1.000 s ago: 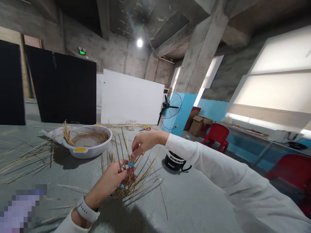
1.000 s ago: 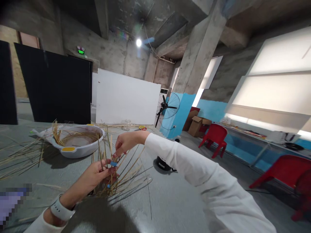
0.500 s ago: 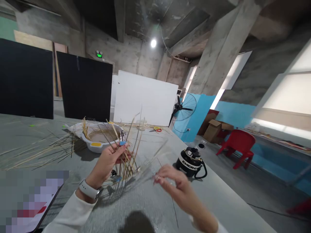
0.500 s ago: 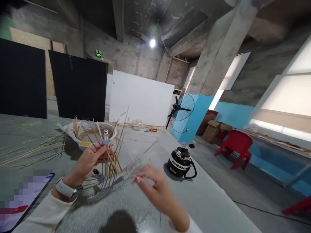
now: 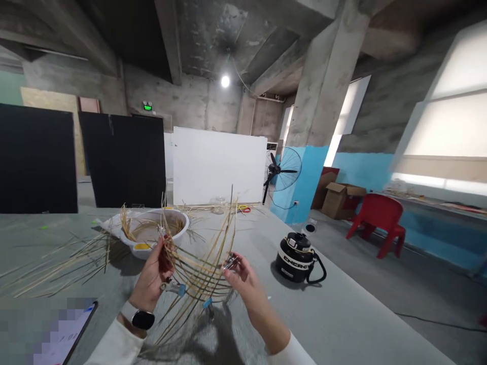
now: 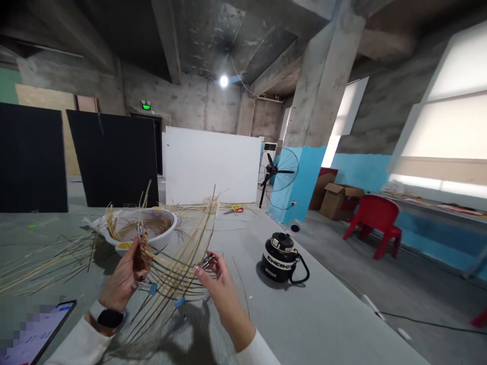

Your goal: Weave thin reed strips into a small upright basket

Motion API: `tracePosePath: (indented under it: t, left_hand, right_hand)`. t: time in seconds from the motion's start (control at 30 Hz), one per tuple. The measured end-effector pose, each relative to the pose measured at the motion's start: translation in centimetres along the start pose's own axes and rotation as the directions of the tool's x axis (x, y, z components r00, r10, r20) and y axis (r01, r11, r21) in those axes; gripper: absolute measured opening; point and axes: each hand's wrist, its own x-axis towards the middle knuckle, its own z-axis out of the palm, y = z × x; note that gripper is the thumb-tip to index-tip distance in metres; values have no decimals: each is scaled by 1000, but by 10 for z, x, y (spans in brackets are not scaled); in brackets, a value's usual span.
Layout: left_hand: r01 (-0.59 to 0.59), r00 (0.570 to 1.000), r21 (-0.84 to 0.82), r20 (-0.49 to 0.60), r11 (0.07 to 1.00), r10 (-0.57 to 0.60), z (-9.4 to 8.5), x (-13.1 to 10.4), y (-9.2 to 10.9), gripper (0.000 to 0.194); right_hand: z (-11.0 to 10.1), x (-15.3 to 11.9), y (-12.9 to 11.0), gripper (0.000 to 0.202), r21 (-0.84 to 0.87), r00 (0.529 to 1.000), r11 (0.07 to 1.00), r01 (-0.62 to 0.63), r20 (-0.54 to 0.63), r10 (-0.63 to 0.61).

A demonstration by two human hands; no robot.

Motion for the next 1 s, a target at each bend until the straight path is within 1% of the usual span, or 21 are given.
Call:
tracePosePath:
  t: [0.1,0.17,0.2,0.23,0.27,0.3,0.33,0.4,0.43,0.47,0.5,0.53,0.57,0.6,0.67,0.7,0.77,0.83,0.87,0.93,1.0]
  left_hand:
    - [30,1000,-70,2,997,-30,-5,10,-6,19]
    - [58,998,23,8,998,-58,-9,14,-5,18]
    - [89,995,113,23,990,-92,-11,14,-3,19]
    - [134,988,245,40,960,-148,-13,14,1,24]
    - [182,975,387,51,904,-218,-15,12,5,32]
    - [202,965,529,38,824,-261,-16,9,11,41]
    - [199,962,662,11,723,-274,-17,6,16,48]
    - [151,951,847,15,509,-307,-18,-2,27,53]
    - [95,953,887,50,453,-298,-18,-6,31,49]
    - [21,960,900,103,436,-259,-16,-11,34,44]
    - [-70,972,890,162,450,-169,-13,-17,36,39]
    - [-179,973,866,227,467,-48,-10,-22,36,35]
    - [-289,956,836,275,466,99,-6,-28,36,33]
    - [-389,919,810,312,440,239,-1,-34,35,32]
    - [-507,840,803,378,313,390,9,-45,30,33]
    - [-539,812,806,421,245,403,14,-49,27,37]
    - [-584,773,800,497,137,394,20,-57,23,44]
    - [-602,752,797,543,55,374,21,-63,23,46]
    - [-599,754,800,552,26,356,21,-65,24,45]
    - [-578,784,816,551,10,285,19,-68,28,37]
    - [-567,818,822,552,62,164,18,-68,34,28]
  right_hand:
    - [-1,5,-8,43,0,1000,1000,-13,-18,13]
    - [-7,11,-16,43,-2,998,1000,4,-58,-4]
    - [-10,14,-20,44,-13,997,1000,25,-74,-26]
    - [-15,16,-25,44,-33,995,998,53,-84,-56]
    - [-19,19,-31,45,-60,992,994,86,-87,-91]
    - [-22,21,-36,45,-92,988,989,119,-87,-127]
    - [-25,23,-42,46,-129,984,980,150,-83,-161]
    - [-28,26,-54,46,-219,976,956,196,-52,-212]
    - [-28,27,-59,46,-268,972,939,217,-27,-232]
    - [-27,28,-63,45,-314,968,919,239,6,-250]
    - [-25,29,-67,44,-354,963,897,263,45,-264]
    - [-22,29,-70,43,-384,957,877,288,82,-279]
    - [-19,30,-73,42,-404,950,860,312,117,-290]
    - [-15,31,-76,41,-418,943,845,334,148,-299]
    - [-7,32,-82,39,-433,925,818,379,207,-318]
    - [-2,32,-86,39,-434,913,805,405,240,-331]
    - [5,31,-94,41,-428,880,774,467,313,-358]
    - [12,28,-102,41,-429,846,738,521,375,-379]
    - [15,26,-105,39,-435,835,723,537,396,-382]
    - [21,23,-107,32,-460,828,700,546,423,-368]
    - [25,22,-106,28,-488,837,690,534,421,-350]
